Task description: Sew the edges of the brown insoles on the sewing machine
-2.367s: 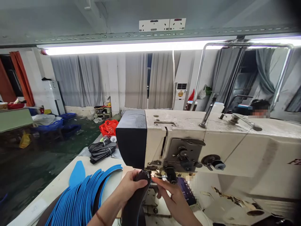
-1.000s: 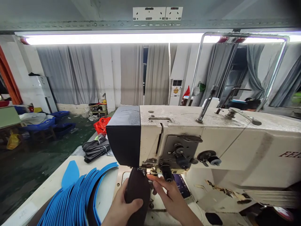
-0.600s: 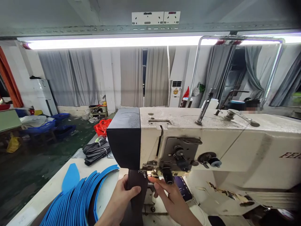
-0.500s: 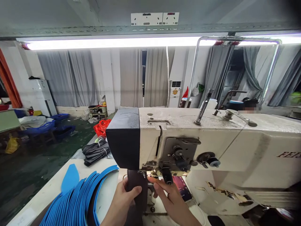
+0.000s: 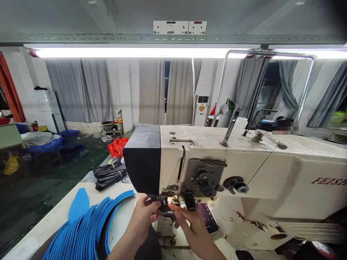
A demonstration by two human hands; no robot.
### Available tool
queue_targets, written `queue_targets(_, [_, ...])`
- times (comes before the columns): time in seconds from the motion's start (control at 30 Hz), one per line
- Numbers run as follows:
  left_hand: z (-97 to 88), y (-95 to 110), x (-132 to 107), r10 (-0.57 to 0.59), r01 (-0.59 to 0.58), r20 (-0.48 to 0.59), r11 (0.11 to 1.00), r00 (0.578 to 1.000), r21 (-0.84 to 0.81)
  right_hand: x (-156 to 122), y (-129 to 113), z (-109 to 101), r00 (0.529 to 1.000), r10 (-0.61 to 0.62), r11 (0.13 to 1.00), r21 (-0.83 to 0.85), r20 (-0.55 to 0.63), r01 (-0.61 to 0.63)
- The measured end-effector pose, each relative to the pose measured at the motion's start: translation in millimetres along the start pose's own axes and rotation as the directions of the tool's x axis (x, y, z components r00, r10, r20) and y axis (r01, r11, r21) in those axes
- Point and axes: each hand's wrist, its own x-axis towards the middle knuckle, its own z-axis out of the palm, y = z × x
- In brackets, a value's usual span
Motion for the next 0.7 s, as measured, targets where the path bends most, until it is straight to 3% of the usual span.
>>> queue_targets(0.4, [0.0, 15.6, 23.1, 0.006, -0.017, 0.106, 0.994, 0.994, 0.105, -0.1, -2.0, 0.2, 0.999, 0.021, 1.000, 0.013, 0.033, -0.021])
queue_targets(0.7, [-3.5, 14.0, 20.7, 0.043, -0.061, 0.135, 0.989, 0.990, 0.136, -1.4, -4.8, 1.0, 0.999, 0.032, 0.999, 0.005, 0.006, -0.032])
